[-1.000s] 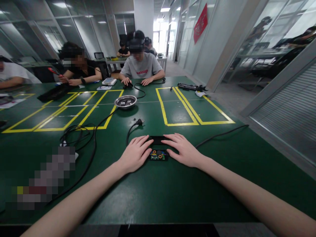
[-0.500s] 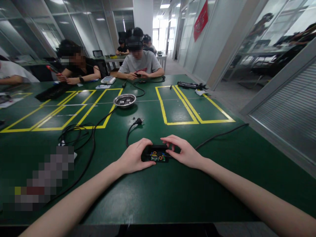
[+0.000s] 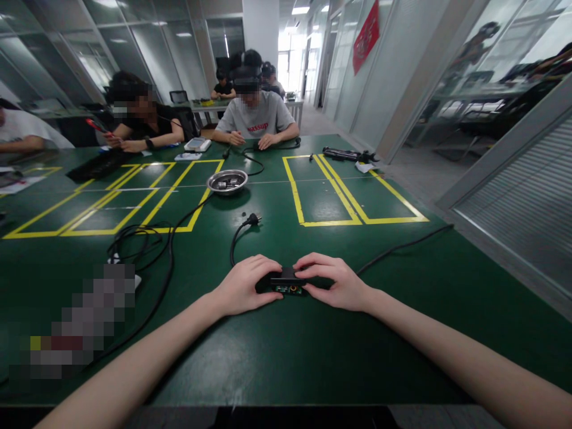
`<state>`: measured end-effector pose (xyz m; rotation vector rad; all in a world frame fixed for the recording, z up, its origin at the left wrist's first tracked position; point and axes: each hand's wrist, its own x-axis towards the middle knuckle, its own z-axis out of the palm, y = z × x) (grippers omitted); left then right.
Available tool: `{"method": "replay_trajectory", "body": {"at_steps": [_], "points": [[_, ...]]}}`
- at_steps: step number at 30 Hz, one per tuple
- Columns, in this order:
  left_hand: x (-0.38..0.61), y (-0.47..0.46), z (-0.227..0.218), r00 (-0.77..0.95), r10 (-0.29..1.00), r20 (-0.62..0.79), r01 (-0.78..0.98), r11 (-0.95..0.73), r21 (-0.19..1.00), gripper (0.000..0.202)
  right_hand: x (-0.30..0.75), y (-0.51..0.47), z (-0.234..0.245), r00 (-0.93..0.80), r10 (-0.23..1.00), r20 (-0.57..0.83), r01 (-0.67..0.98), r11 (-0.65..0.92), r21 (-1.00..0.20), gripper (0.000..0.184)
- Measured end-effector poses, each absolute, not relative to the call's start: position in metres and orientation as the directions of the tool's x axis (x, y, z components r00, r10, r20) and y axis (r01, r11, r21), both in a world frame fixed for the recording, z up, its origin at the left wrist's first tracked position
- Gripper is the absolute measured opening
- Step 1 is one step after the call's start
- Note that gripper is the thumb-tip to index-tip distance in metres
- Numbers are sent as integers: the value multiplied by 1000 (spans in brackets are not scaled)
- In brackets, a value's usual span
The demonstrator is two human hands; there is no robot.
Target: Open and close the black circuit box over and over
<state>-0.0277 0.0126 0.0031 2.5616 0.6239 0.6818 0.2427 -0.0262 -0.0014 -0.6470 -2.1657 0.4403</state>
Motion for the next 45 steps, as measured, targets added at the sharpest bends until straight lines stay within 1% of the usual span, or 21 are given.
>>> {"method": "replay_trajectory", "body": {"at_steps": [4,12,18,22,26,31,36,38,42,45], "points": [[-28,11,2,777,501,381,267,-810,522,32,243,-28,1,-570,575,587,286,809,-514,24],[-27,10,1,788,490,373,236,-799,552,22,243,-29,2,-639,589,495,346,794,-499,32],[-27,11,1,796,477,373,228,-807,545,25,244,-27,0,-623,601,502,373,791,-485,35],[-27,11,3,798,472,375,221,-808,545,24,244,-27,3,-638,594,490,390,798,-459,31],[-26,9,4,793,506,338,273,-792,547,26,245,-26,3,-638,597,486,396,796,-458,30],[-25,7,5,793,523,312,323,-796,512,17,246,-24,2,-662,583,472,406,807,-428,32],[-23,7,7,794,526,303,344,-801,490,15,243,-24,2,-670,600,437,462,798,-387,33],[-22,7,8,797,524,301,351,-806,476,16,240,-25,1,-672,609,422,496,793,-354,34],[-21,3,7,819,486,306,341,-840,421,20,233,-27,-2,-694,600,399,533,800,-276,42],[-20,0,7,822,477,312,341,-850,401,22,233,-27,-3,-706,601,374,545,799,-255,38]]}}
